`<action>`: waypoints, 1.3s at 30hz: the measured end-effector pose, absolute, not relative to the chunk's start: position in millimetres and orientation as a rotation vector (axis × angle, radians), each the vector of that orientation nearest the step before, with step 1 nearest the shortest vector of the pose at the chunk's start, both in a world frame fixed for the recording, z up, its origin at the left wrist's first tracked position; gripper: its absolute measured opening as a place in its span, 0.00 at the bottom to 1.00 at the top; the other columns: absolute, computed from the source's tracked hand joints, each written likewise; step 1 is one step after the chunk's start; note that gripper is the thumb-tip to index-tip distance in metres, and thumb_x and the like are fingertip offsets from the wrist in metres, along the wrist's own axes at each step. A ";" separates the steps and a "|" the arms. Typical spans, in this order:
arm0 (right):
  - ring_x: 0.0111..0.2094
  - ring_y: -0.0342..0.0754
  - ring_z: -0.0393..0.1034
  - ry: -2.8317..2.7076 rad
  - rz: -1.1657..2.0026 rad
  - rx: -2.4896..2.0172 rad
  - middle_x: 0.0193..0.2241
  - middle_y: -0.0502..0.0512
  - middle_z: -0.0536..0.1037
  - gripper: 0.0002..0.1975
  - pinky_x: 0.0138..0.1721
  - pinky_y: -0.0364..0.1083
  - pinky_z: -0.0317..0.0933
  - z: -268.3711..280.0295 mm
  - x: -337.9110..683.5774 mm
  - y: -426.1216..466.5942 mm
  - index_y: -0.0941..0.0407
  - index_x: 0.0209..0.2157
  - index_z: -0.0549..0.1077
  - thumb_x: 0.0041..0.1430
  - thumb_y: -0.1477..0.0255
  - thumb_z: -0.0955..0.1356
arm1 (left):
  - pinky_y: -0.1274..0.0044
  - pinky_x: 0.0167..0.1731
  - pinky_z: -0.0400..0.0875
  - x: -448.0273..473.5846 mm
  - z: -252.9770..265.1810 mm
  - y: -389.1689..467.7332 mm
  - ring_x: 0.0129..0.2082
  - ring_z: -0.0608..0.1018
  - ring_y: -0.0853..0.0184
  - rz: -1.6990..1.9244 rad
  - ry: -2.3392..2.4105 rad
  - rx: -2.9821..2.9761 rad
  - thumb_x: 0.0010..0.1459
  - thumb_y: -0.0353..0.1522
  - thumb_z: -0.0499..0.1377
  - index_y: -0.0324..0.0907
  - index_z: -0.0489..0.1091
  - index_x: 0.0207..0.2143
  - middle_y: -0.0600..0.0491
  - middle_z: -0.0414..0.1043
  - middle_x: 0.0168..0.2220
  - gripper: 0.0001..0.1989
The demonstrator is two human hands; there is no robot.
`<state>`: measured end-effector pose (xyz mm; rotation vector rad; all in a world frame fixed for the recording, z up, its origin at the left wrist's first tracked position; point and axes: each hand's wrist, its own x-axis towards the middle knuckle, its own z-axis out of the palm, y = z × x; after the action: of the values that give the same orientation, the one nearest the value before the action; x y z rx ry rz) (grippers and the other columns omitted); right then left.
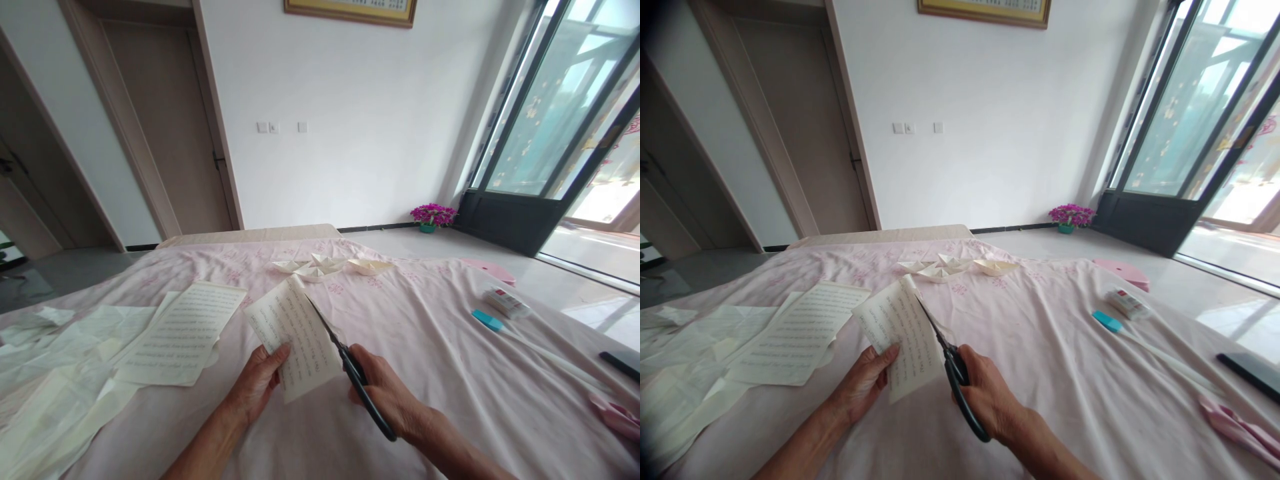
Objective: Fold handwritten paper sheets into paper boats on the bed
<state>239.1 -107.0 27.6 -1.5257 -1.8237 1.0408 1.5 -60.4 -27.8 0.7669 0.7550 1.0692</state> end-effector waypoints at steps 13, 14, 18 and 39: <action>0.23 0.39 0.54 -1.840 1.015 -1.553 0.22 0.45 0.65 0.08 0.22 0.39 0.46 28.7 234.6 -109.2 0.55 0.24 0.60 0.38 0.80 0.60 | 0.67 0.46 0.71 5.0 -24.2 -63.1 0.46 0.77 0.55 1.048 0.738 0.779 0.50 0.37 0.66 0.36 0.73 0.46 0.42 0.76 0.45 0.22; 0.23 0.39 0.54 -1.834 1.006 -1.556 0.21 0.45 0.65 0.08 0.22 0.39 0.46 29.1 234.0 -109.0 0.55 0.24 0.60 0.38 0.80 0.60 | 0.67 0.46 0.71 4.9 -24.4 -63.0 0.46 0.77 0.55 1.047 0.737 0.780 0.50 0.37 0.66 0.36 0.73 0.46 0.42 0.76 0.45 0.22; 0.24 0.40 0.56 -1.806 1.000 -1.548 0.23 0.46 0.67 0.07 0.22 0.39 0.48 31.7 232.3 -106.4 0.55 0.25 0.61 0.39 0.79 0.61 | 0.66 0.47 0.71 5.0 -24.4 -63.2 0.47 0.76 0.54 1.040 0.728 0.792 0.52 0.37 0.64 0.36 0.72 0.47 0.41 0.76 0.44 0.22; 0.24 0.40 0.57 -1.761 0.991 -1.527 0.23 0.46 0.66 0.06 0.23 0.39 0.49 28.8 223.4 -105.8 0.55 0.24 0.58 0.41 0.78 0.61 | 0.64 0.48 0.70 9.6 -19.9 -68.1 0.47 0.76 0.51 0.989 0.721 0.810 0.49 0.39 0.66 0.35 0.74 0.45 0.39 0.76 0.44 0.23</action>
<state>223.4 -105.8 28.8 -1.5267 -1.7609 0.9906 9.6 -68.1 -19.9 0.8103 0.7211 0.9891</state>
